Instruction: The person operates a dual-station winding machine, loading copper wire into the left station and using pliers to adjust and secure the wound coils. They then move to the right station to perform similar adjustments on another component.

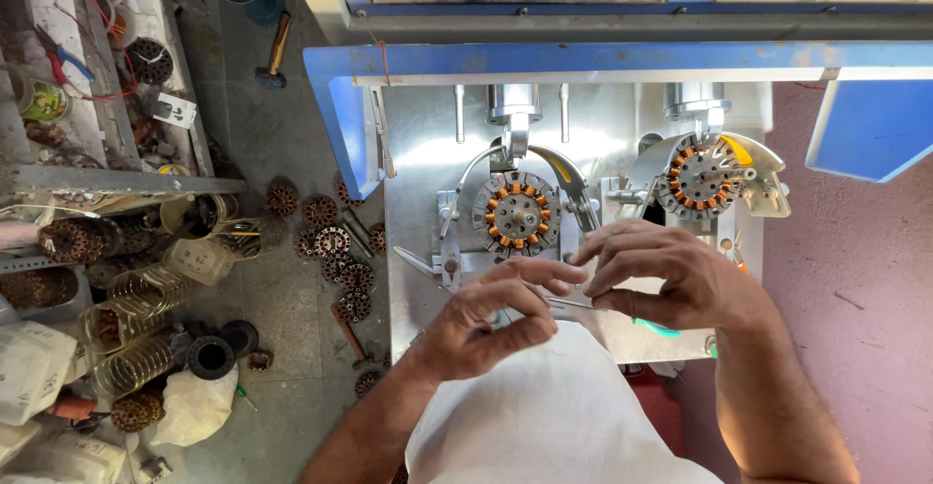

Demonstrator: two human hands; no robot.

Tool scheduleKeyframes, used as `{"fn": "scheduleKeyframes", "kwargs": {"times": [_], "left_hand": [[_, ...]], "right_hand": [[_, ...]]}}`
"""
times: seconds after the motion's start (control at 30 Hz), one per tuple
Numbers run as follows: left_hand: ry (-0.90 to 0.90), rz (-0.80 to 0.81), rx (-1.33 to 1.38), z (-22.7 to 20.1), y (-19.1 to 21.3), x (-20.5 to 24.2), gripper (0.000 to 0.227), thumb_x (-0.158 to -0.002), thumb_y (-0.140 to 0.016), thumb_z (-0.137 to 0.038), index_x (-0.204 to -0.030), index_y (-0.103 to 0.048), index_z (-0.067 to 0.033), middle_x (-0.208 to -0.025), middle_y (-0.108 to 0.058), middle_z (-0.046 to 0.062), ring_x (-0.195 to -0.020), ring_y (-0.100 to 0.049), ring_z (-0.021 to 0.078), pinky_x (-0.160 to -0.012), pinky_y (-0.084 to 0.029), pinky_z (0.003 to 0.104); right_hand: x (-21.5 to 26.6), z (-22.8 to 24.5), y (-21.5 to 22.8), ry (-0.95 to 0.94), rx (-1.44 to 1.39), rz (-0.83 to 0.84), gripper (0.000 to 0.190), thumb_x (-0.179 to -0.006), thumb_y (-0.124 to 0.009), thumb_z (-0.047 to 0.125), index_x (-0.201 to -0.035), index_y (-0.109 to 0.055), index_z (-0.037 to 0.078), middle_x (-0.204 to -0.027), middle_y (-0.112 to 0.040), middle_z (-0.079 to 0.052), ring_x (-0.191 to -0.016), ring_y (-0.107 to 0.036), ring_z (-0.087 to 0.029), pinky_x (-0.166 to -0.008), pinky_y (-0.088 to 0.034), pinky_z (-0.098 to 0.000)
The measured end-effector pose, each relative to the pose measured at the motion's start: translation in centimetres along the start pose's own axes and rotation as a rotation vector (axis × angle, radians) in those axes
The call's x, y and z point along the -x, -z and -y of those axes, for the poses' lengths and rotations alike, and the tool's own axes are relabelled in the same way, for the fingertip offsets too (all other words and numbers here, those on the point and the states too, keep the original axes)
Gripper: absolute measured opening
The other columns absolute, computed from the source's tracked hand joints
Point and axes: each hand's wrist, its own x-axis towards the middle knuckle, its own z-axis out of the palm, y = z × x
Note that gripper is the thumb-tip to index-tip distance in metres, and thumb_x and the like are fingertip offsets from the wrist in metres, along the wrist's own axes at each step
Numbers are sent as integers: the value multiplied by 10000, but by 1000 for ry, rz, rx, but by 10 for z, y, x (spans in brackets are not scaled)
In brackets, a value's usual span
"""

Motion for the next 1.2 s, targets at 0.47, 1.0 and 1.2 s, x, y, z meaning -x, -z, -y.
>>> {"fn": "scheduleKeyframes", "kwargs": {"times": [0.47, 1.0, 1.2], "left_hand": [[248, -133, 193, 53, 24, 22, 213, -1133, -574, -267, -1026, -590, -84, -833, -575, -22, -758, -502, 44, -676, -432, 202], [140, -4, -154, 24, -4, 3, 137, -1050, -662, -222, -1017, -644, -91, -1187, -642, 60, -1002, -631, 83, -848, -571, 271], [256, 62, -225, 13, -6, 12, 123, -1008, -729, -210, -1007, -682, -96, -1090, -628, 45, -927, -630, 93, -790, -546, 264]], "right_hand": [[-5, -40, -37, -79, -106, 33, 327, -773, -681, -24, -1048, -789, 116, -674, -493, 19, -644, -516, -134, -582, -438, -351], [-61, -95, -27, -441, -22, -471, 349, -1037, -664, 111, -1385, -633, 106, -1100, -721, -85, -988, -719, -147, -825, -628, -296], [-17, -65, -37, -350, 662, -629, 449, -967, -720, 225, -1352, -577, 43, -1244, -606, -192, -1051, -670, -298, -802, -623, -394]]}}
